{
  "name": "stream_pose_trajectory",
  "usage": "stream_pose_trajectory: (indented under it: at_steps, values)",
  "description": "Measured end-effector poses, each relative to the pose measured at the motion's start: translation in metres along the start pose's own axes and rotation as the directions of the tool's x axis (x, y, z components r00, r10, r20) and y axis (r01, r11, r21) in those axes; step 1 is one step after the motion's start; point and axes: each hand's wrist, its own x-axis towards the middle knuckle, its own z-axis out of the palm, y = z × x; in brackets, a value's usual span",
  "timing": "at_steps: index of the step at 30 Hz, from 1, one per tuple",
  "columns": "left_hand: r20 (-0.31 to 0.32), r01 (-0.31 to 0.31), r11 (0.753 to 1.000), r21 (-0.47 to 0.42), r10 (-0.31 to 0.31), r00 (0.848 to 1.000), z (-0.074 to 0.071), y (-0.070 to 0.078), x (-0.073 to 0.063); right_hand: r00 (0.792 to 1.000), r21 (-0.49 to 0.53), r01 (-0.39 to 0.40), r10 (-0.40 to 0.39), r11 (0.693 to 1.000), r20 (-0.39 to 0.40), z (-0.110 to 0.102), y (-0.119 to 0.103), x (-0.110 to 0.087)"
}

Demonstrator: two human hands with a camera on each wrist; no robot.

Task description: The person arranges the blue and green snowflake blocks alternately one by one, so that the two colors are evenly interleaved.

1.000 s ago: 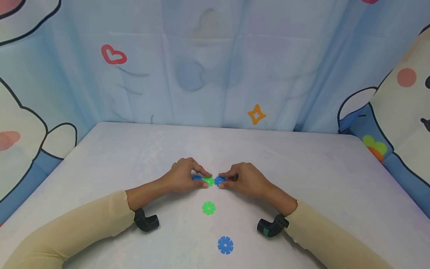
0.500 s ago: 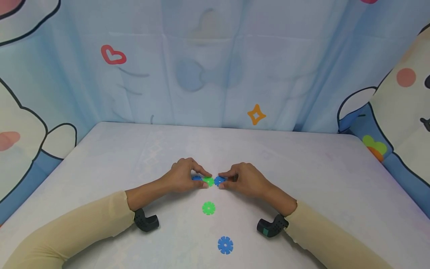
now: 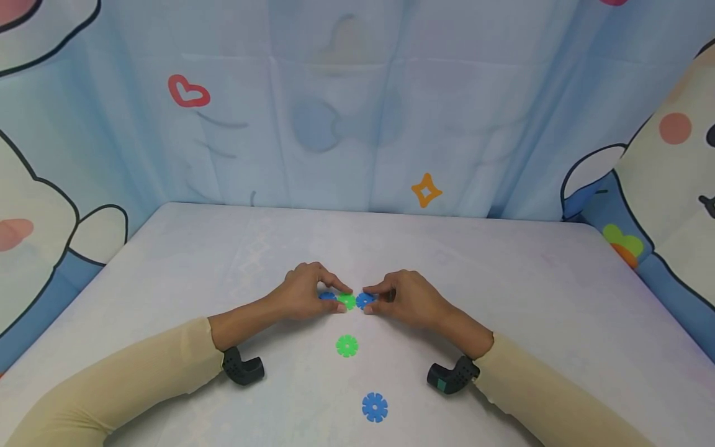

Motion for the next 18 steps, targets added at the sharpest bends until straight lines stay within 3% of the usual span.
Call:
stream_pose_trajectory:
  at_steps: [18]
  values:
    - [0.000,-0.010,1.000,0.022,0.010,1.000,0.0003,-0.0005,0.0013,1.000,-0.024,0.017,-0.018,1.000,-0.015,0.0011,0.0014,0.0002]
